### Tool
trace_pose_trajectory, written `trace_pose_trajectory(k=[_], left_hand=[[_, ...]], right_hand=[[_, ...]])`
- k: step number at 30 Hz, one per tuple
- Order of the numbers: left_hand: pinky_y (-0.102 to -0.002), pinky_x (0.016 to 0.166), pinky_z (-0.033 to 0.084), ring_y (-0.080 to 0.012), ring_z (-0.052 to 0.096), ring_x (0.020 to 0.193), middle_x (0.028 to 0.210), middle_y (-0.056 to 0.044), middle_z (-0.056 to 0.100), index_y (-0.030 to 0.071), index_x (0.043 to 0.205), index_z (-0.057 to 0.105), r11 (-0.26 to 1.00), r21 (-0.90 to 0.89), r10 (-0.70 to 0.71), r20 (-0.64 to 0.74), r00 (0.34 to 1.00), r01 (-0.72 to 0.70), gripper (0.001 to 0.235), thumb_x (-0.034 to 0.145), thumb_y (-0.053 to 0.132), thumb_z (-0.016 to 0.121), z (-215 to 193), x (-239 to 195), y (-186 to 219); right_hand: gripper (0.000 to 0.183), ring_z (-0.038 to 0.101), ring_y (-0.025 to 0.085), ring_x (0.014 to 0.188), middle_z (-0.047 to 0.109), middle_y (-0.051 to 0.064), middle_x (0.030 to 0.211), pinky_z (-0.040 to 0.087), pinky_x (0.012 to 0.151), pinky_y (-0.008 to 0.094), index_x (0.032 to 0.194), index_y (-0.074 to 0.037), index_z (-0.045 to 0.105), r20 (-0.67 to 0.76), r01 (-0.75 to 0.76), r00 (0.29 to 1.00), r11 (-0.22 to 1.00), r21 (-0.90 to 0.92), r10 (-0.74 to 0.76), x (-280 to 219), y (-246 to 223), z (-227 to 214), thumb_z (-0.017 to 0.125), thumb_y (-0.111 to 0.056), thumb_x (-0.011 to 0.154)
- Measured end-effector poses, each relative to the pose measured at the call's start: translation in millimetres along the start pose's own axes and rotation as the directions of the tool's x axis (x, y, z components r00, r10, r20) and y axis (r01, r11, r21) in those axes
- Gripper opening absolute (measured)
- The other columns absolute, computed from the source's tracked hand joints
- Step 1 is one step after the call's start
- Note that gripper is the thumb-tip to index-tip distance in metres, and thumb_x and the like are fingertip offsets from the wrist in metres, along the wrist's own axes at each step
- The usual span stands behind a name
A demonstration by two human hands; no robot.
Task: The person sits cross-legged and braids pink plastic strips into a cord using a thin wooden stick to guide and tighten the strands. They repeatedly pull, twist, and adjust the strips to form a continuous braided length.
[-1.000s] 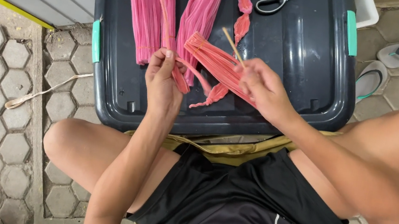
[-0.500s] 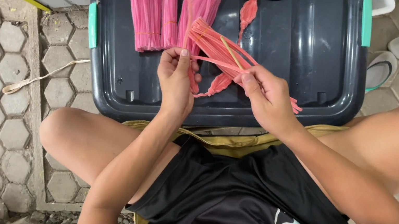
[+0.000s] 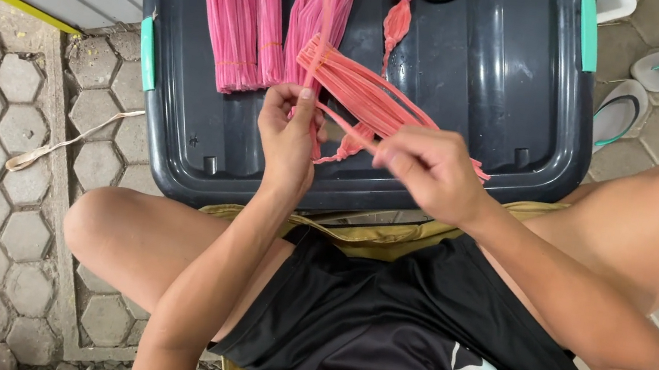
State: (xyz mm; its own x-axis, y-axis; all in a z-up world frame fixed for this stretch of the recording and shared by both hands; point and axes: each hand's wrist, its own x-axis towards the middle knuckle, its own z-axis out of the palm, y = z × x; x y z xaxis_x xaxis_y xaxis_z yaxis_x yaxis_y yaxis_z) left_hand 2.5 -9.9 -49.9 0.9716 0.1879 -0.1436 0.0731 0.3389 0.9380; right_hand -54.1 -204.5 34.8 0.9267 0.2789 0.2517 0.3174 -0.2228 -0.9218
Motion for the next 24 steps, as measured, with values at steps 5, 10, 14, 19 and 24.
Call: trace_pose_trajectory(k=[5, 10, 14, 19, 24], left_hand=[[-0.03, 0.048, 0.05, -0.0223, 0.059, 0.059, 0.079, -0.008, 0.054, 0.005, 0.101, 0.062, 0.88, 0.221, 0.324, 0.366, 0.872, -0.42, 0.003, 0.101, 0.007, 0.062, 6.1, -3.2, 53.9], [-0.034, 0.057, 0.054, -0.0196, 0.062, 0.063, 0.088, -0.005, 0.067, 0.011, 0.097, 0.07, -0.04, 0.248, 0.695, 0.702, 0.152, -0.968, 0.012, 0.092, 0.002, 0.063, 7.3, -35.1, 52.0], [-0.031, 0.065, 0.042, -0.0184, 0.051, 0.069, 0.081, -0.006, 0.05, 0.007, 0.101, 0.05, 0.757, 0.212, 0.527, 0.361, 0.769, -0.618, 0.007, 0.106, 0.009, 0.046, 14.7, -24.9, 42.7], [-0.025, 0.052, 0.039, -0.0105, 0.048, 0.055, 0.067, -0.001, 0.047, 0.007, 0.101, 0.055, 0.985, 0.1, 0.083, 0.447, 0.891, -0.142, 0.009, 0.107, 0.013, 0.054, 10.7, -11.8, 47.5], [-0.039, 0.064, 0.052, -0.0303, 0.063, 0.078, 0.091, -0.008, 0.06, 0.007, 0.108, 0.06, 0.236, 0.426, 0.592, 0.65, 0.477, -0.873, 0.008, 0.101, 0.008, 0.059, 3.7, -27.9, 40.8]], right_hand=[[0.013, 0.061, 0.031, 0.059, 0.064, 0.012, 0.066, 0.05, 0.061, 0.041, 0.083, -0.011, 0.074, 0.362, -0.047, 0.93, 0.997, -0.069, 0.068, -0.9, 6.0, 10.9, 0.066, -0.011, 0.093], [0.012, 0.072, 0.034, 0.077, 0.074, 0.021, 0.079, 0.053, 0.071, 0.047, 0.095, -0.002, 0.077, 0.13, -0.167, 0.973, 0.97, -0.177, 0.191, 21.0, 52.1, -15.0, 0.068, -0.01, 0.093], [0.018, 0.035, 0.004, 0.049, 0.043, -0.003, 0.054, 0.026, 0.048, 0.02, 0.093, -0.006, 0.073, -0.218, -0.136, 0.947, 0.912, 0.387, 0.234, 24.7, -1.6, -24.5, 0.063, -0.018, 0.101], [0.015, 0.073, 0.02, 0.07, 0.079, 0.011, 0.077, 0.057, 0.069, 0.034, 0.087, -0.011, 0.084, 0.441, -0.185, 0.897, 0.924, 0.334, 0.02, 2.7, 9.9, -8.9, 0.07, -0.01, 0.093], [0.015, 0.05, 0.007, 0.063, 0.056, -0.002, 0.064, 0.044, 0.06, 0.026, 0.089, -0.01, 0.072, -0.102, -0.251, 0.959, 0.958, 0.139, 0.266, 30.9, 99.6, -15.0, 0.064, -0.012, 0.101]])
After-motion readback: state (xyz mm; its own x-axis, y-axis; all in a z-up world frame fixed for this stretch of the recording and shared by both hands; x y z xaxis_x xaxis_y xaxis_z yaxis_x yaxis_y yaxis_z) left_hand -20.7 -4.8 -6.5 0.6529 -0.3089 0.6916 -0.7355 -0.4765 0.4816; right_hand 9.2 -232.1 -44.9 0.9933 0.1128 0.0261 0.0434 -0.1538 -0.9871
